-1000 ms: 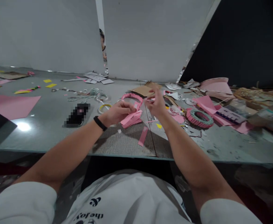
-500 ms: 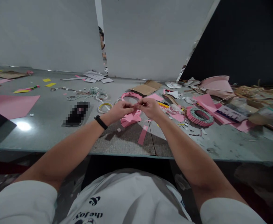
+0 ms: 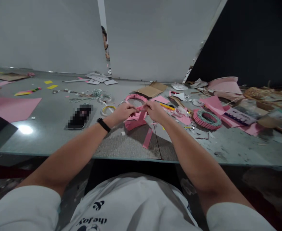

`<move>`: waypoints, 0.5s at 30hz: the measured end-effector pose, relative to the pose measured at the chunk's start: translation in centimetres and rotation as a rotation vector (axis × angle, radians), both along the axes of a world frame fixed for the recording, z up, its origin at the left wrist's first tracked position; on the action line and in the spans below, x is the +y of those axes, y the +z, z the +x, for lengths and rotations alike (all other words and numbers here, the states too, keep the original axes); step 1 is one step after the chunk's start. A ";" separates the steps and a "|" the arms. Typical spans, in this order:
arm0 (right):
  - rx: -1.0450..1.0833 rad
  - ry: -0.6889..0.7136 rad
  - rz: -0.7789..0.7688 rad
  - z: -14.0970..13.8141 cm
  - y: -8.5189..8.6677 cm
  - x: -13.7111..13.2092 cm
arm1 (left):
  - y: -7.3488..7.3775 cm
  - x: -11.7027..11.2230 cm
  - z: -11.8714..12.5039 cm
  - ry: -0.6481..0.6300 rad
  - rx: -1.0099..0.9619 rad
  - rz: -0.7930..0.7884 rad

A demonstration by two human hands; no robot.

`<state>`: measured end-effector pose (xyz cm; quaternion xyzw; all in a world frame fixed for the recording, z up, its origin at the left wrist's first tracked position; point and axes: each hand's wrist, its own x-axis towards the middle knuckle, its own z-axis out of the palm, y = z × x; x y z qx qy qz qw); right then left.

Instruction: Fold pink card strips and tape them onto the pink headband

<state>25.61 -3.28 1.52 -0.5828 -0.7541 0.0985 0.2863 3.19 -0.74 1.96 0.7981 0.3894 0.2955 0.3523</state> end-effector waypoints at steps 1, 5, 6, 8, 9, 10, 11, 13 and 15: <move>-0.100 -0.015 -0.010 0.5 0.1 0.1 | 0.2 0.1 -0.3 0.058 0.051 0.039; -0.337 -0.077 -0.120 2.7 0.1 0.5 | 1.5 1.0 -2.3 0.328 0.472 0.212; -0.370 -0.101 -0.143 3.2 0.0 0.6 | 1.9 1.3 -2.8 0.348 0.614 0.203; -0.413 -0.147 -0.155 3.8 -0.2 0.9 | 2.3 1.9 -3.7 0.342 0.768 0.174; -0.416 -0.165 -0.145 3.9 -0.4 1.1 | 2.4 2.3 -4.1 0.335 0.802 0.164; -0.405 -0.177 -0.125 4.1 -0.5 1.3 | 2.3 2.7 -4.6 0.328 0.816 0.158; -0.383 -0.184 -0.099 4.1 -0.7 1.5 | 2.1 3.1 -5.1 0.323 0.818 0.152; -0.316 -0.185 -0.036 4.1 -1.1 1.8 | 1.0 4.2 -6.3 0.299 0.803 0.137; -0.239 -0.170 0.033 3.8 -1.5 2.0 | -0.5 5.2 -7.4 0.251 0.603 0.152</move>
